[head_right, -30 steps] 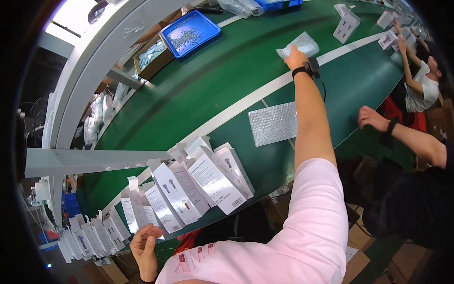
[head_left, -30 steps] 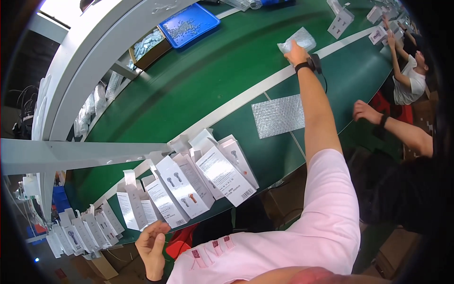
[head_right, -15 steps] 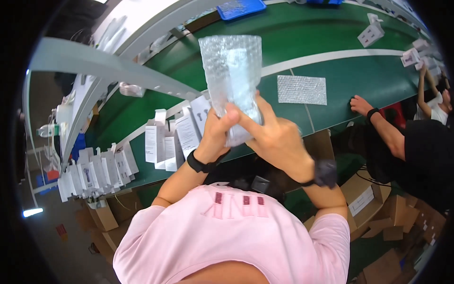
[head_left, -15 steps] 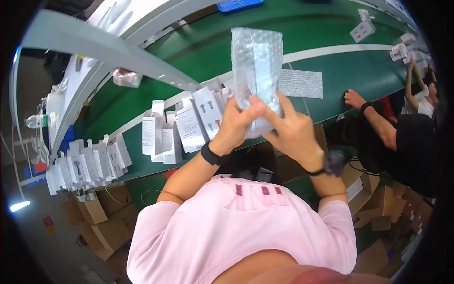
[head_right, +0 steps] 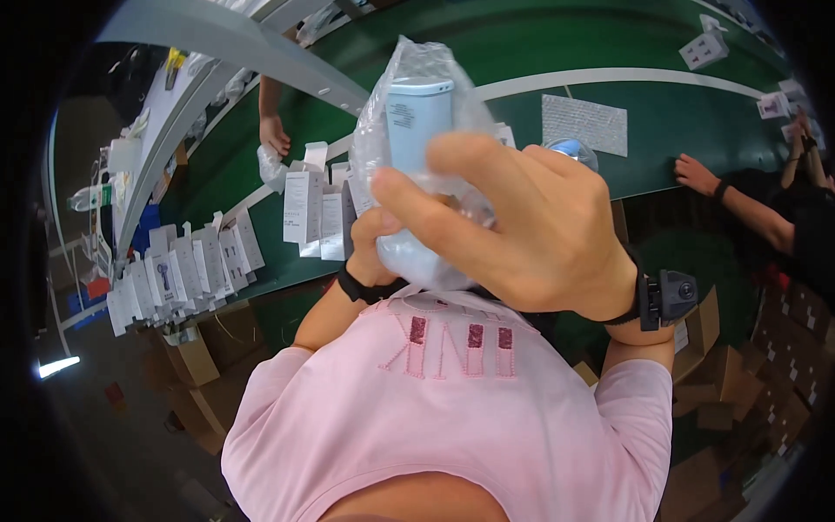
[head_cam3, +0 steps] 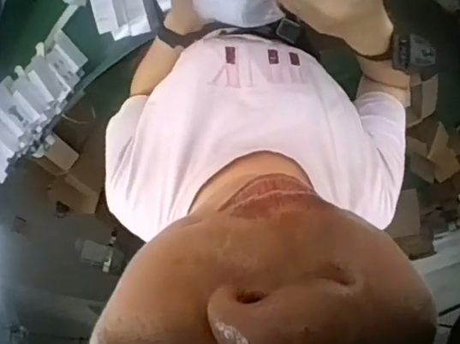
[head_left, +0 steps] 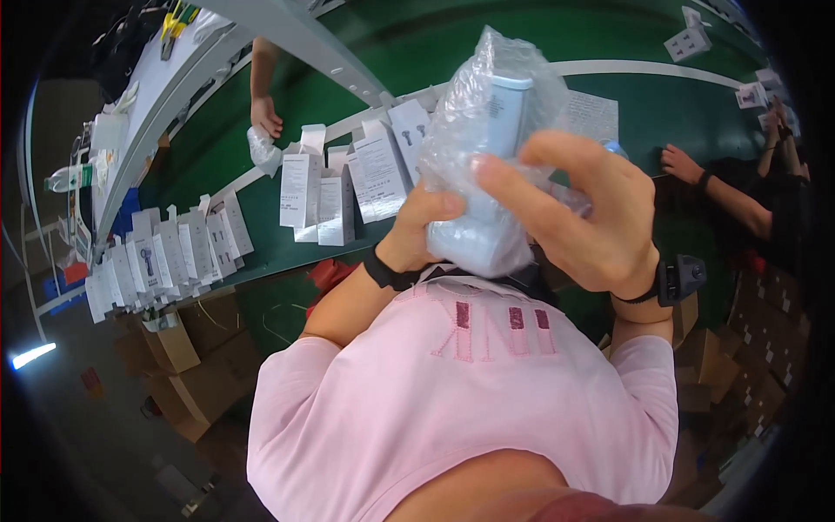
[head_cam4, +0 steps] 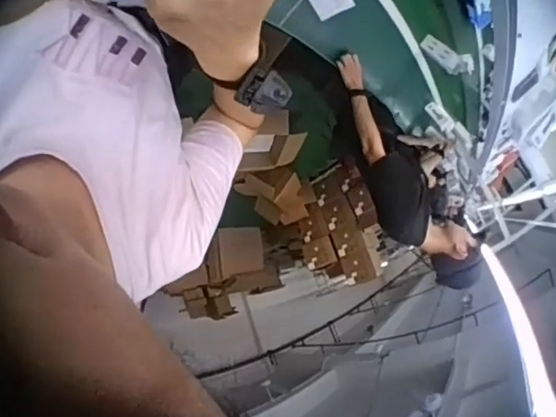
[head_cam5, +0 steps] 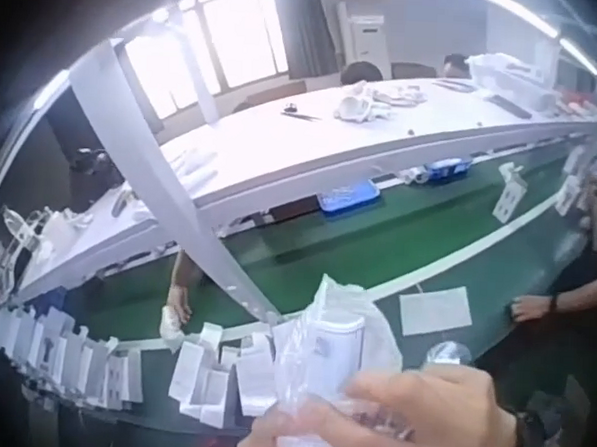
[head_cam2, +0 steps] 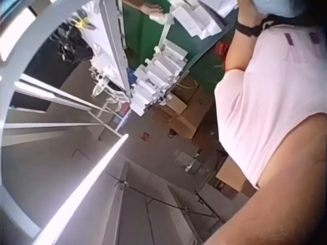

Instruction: Packaging infrared thermometers into cardboard boxes with bubble wrap and instruction manuals.

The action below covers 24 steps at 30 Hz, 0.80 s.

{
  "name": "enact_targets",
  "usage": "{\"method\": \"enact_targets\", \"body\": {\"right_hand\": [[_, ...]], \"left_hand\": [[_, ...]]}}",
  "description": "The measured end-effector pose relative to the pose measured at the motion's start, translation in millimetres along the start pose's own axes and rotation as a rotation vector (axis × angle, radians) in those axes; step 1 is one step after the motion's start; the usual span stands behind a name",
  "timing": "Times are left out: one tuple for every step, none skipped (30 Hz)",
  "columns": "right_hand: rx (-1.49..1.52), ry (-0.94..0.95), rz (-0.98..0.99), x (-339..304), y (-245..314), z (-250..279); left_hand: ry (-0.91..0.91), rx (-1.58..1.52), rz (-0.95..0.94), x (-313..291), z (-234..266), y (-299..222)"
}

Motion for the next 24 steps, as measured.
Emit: {"method": "enact_targets", "body": {"right_hand": [[0.008, -0.003, 0.001, 4.1, 1.3, -4.5], [0.012, -0.051, -0.001, 8.7, 1.5, -7.1], [0.018, -0.096, -0.002, 11.6, 1.3, -9.0], [0.026, -0.097, 0.0, 13.4, 3.7, -10.5], [0.047, -0.079, -0.023, 14.5, 6.3, -11.9], [0.067, -0.057, -0.047, 15.9, 8.7, -12.7], [0.068, -0.057, -0.048, 16.4, 9.7, -13.9], [0.085, -0.075, -0.05, 16.4, 10.9, -14.7], [0.099, -0.09, -0.054, 16.1, 11.0, -15.6], [0.099, -0.09, -0.056, 14.6, 7.1, -18.6], [0.096, -0.153, -0.008, 12.1, 2.5, -18.6], [0.089, -0.21, 0.035, 8.5, -0.2, -16.5], [0.117, -0.274, -0.217, -2.0, -16.9, -4.8], [0.141, -0.334, -0.471, -16.5, -34.1, 9.6], [0.49, -0.646, -0.677, -43.9, -63.1, 18.5], [0.706, -0.753, -0.743, -72.2, -89.9, 25.6], [1.312, -0.783, -0.647, -61.6, -87.7, 23.9], [1.319, -0.776, -0.664, -65.5, -90.7, 23.9], [1.256, -0.749, -0.83, -76.4, -97.9, 18.5], [1.182, -0.719, -0.995, -90.4, -106.3, 15.4], [1.487, -0.369, -0.842, -91.7, -102.7, 8.7], [1.169, -0.313, -1.095, -93.9, -90.3, 4.5], [0.879, -0.024, -1.031, -83.7, -74.9, -4.8], [0.579, 0.253, -0.936, -79.2, -64.7, -11.9]], "left_hand": [[0.042, -0.102, 0.078, -0.6, 2.1, 8.4], [0.035, -0.103, 0.075, -2.9, 0.1, 6.5], [-0.009, -0.136, 0.204, -3.0, -6.4, 9.3], [-0.052, -0.169, 0.334, -3.7, -8.5, 15.0], [-0.058, -0.171, 0.33, -1.6, -3.3, 19.9], [0.146, -0.31, 0.228, 1.3, -6.4, 22.2], [0.351, -0.444, 0.125, 0.7, -8.1, 19.8], [0.349, -0.445, 0.124, -1.1, -1.9, 21.9], [0.373, -0.426, 0.189, -3.2, 0.8, 24.5], [0.396, -0.406, 0.253, -5.4, 1.7, 26.9], [0.394, -0.409, 0.253, -6.6, 2.9, 26.2], [0.447, -0.413, 0.173, -7.2, -1.3, 18.0], [0.5, -0.426, 0.092, -8.4, -7.8, 12.8], [0.197, -0.071, 0.047, -3.6, 0.1, 4.3], [-0.062, 0.247, -0.035, -2.4, 14.6, -0.1], [-0.321, 0.566, -0.134, -5.5, 31.6, -10.0], [-0.325, 0.852, -0.137, -5.5, 53.2, -12.6], [-0.333, 0.837, -0.129, -9.3, 64.4, -11.9], [-0.336, 0.913, -0.126, -11.8, 71.3, -9.6], [-0.335, 0.989, -0.121, -12.4, 75.6, -4.7], [-0.327, 0.976, -0.101, -12.6, 77.4, 0.9], [-0.346, 0.893, -0.046, -14.0, 82.3, 6.8], [-0.363, 0.809, 0.008, -15.2, 87.1, 13.6], [-0.351, 0.763, 0.014, -16.7, 91.0, 22.7]]}}
Point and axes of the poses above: each hand's wrist, its own x-axis towards the middle knuckle, its own z-axis out of the back of the hand, y = z × x, the point moved 6 cm from there along x, towards the middle knuckle, and after that the axes turned 13 degrees about z, right-handed, at the moved point
